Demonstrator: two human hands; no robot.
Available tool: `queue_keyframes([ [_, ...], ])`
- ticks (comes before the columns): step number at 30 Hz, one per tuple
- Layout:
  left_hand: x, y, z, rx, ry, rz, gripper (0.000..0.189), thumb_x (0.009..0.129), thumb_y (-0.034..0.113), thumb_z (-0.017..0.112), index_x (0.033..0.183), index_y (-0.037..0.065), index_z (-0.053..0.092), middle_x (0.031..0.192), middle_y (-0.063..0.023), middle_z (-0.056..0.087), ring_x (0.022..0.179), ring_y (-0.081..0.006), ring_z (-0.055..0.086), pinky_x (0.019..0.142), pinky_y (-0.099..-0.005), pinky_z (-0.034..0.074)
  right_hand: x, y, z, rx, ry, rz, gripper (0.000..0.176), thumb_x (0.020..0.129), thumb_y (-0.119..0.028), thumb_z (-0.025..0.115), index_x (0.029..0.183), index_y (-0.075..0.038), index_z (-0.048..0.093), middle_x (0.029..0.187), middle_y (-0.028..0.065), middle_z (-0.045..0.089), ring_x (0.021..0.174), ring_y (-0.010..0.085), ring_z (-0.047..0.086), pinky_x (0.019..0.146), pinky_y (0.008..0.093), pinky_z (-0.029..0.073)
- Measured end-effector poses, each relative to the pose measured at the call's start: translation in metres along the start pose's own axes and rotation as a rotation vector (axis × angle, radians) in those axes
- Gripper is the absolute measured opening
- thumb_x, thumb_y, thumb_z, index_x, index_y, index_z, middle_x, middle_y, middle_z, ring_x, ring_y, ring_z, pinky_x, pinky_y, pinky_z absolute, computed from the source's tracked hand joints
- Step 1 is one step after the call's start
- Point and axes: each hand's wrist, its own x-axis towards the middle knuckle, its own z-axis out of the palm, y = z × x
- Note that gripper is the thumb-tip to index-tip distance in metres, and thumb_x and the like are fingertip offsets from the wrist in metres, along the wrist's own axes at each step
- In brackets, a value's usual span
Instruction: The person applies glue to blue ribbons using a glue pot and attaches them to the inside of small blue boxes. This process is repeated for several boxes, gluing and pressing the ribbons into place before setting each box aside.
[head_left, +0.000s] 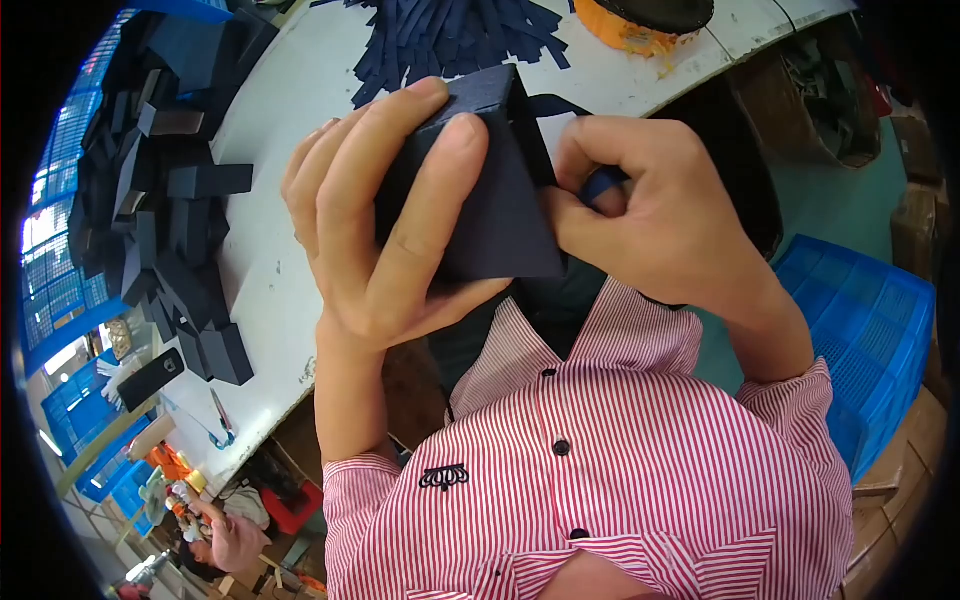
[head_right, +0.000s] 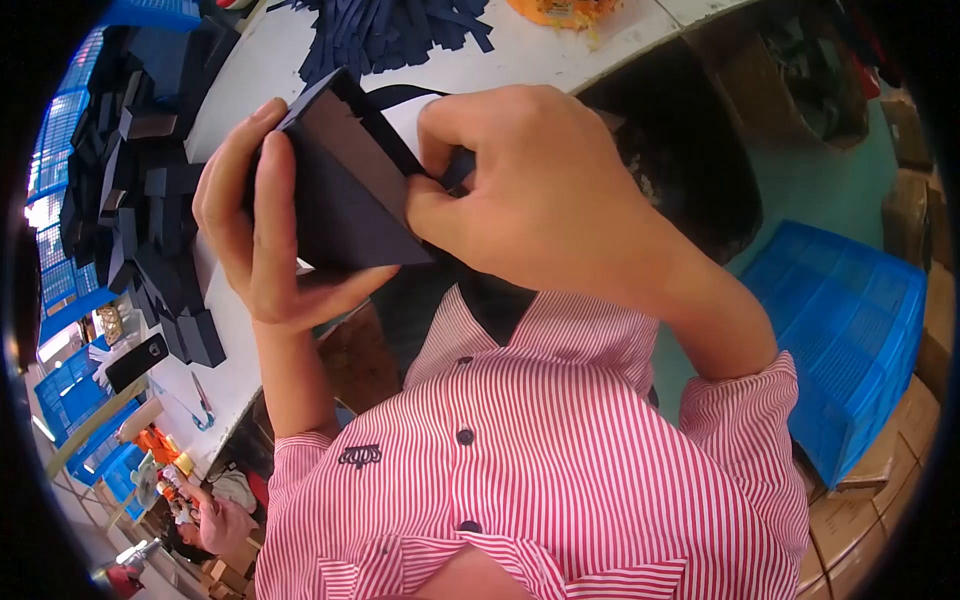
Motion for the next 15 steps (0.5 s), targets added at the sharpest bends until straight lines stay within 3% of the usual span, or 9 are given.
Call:
queue_keyframes([
  [3,-0.005,0.003,0.009,-0.014,-0.033,-0.065,0.089,0.061,0.036,0.087,0.132,-0.006,0.057,0.128,-0.0241,0.057,0.115,-0.0367,0.057,0.096,-0.0443,0.046,0.004,0.009,0.008,-0.012,-0.018,0.014,0.013,0.076,-0.014,0.067,0.078,-0.001,0.066,0.067,0.0162,0.063,0.063,0.032,0.064,0.06,0.0373,0.049],
  [6,-0.015,0.003,0.021,-0.089,0.06,-0.184,0.085,0.055,0.035,0.086,0.129,-0.001,0.062,0.127,-0.0207,0.06,0.112,-0.0341,0.058,0.096,-0.0427,0.044,0.005,0.025,0.011,0.113,-0.044,-0.147,0.014,0.082,-0.014,0.067,0.081,0.0,0.067,0.067,0.0145,0.062,0.062,0.0255,0.063,0.06,0.034,0.048],
  [7,-0.018,0.003,0.024,-0.123,0.115,-0.231,0.083,0.054,0.036,0.085,0.127,0.002,0.065,0.126,-0.0191,0.061,0.11,-0.0333,0.058,0.096,-0.0421,0.043,0.005,0.026,0.006,0.216,-0.102,-0.103,0.015,0.085,-0.015,0.066,0.083,0.0,0.067,0.068,0.0135,0.061,0.062,0.0228,0.062,0.06,0.0326,0.047],
  [9,-0.019,0.003,0.021,-0.157,0.105,-0.269,0.091,0.052,0.034,0.087,0.13,-0.003,0.06,0.129,-0.0209,0.058,0.114,-0.0343,0.057,0.096,-0.0416,0.045,0.006,0.023,-0.004,0.42,-0.22,-0.018,0.017,0.09,-0.015,0.065,0.087,0.002,0.068,0.068,0.0115,0.061,0.063,0.0174,0.059,0.061,0.0296,0.046],
  [10,-0.019,0.003,0.017,-0.154,0.071,-0.264,0.094,0.054,0.034,0.088,0.133,-0.006,0.057,0.131,-0.0228,0.056,0.117,-0.035,0.057,0.096,-0.0418,0.047,0.003,0.029,0.0,0.418,-0.186,-0.081,0.02,0.095,-0.017,0.063,0.091,0.002,0.069,0.067,0.008,0.057,0.064,0.0111,0.054,0.061,0.0261,0.045],
  [13,-0.016,0.003,0.013,-0.164,0.035,-0.25,0.097,0.056,0.033,0.089,0.136,-0.008,0.054,0.133,-0.0242,0.053,0.119,-0.0355,0.057,0.096,-0.0422,0.049,0.004,0.017,0.0,0.384,-0.138,-0.081,0.017,0.093,-0.015,0.063,0.088,0.001,0.068,0.068,0.0107,0.06,0.062,0.0185,0.059,0.06,0.0306,0.046],
  [15,-0.013,0.003,0.013,-0.135,0.016,-0.229,0.097,0.055,0.033,0.089,0.137,-0.007,0.054,0.134,-0.0235,0.053,0.119,-0.0353,0.057,0.096,-0.0424,0.048,0.005,0.019,0.012,0.114,-0.012,-0.205,0.015,0.091,-0.014,0.064,0.086,-0.001,0.068,0.07,0.0126,0.062,0.064,0.0257,0.061,0.059,0.0349,0.046],
])
